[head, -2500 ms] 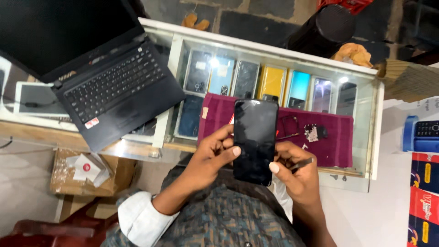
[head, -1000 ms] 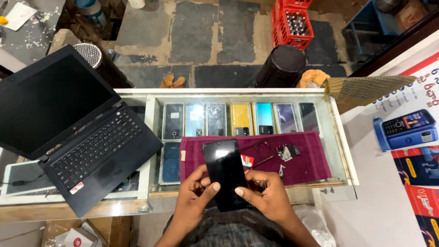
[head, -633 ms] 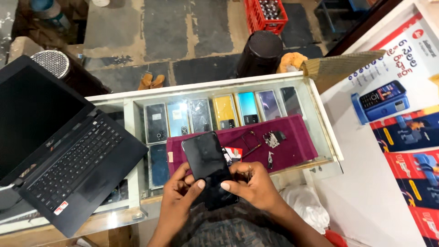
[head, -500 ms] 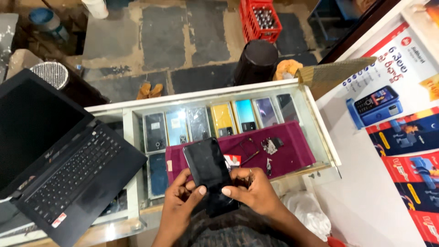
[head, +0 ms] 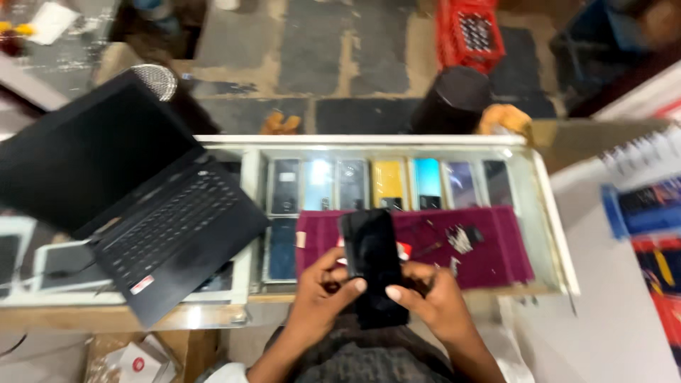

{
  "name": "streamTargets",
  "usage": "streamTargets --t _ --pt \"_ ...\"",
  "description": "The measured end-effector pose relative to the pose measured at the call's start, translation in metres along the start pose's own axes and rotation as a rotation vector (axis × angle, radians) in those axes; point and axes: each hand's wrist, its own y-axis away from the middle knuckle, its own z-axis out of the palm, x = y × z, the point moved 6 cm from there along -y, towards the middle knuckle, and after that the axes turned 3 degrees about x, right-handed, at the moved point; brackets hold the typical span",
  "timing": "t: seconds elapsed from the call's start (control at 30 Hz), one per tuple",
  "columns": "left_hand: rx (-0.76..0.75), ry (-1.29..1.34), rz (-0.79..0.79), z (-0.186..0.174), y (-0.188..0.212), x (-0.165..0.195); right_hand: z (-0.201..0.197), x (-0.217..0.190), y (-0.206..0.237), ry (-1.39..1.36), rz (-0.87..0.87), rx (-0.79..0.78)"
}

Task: The person repairs a smartphone at a repair counter. They hold the opened phone, peel the back cover and battery assembly away from the frame, work on the internal ribbon cables and components with their fingers and a small tool, and periodically turn the phone over to view the screen side.

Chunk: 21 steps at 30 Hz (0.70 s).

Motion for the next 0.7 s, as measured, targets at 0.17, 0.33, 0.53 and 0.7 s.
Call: streamTargets --t 0.17,0.33,0.53,0.7 --pt "-0.003 0.07 0.045 -0.003 0.001 0.011 0.004 0.01 -0.011 0.003 0.002 -0.009" --pt "0.031 0.138 0.02 -0.017 0.007 0.008 0.01 0.027 -0.018 -0.009 0.021 -0.033" --pt "0.041 0.091 0.068 -0.028 0.01 0.004 0.02 0.02 -0.019 0.065 -0.044 -0.125" --pt "0.07 0.076 0.083 -0.03 0.011 0.006 0.029 0.01 -0.018 0.055 -0.049 -0.108"
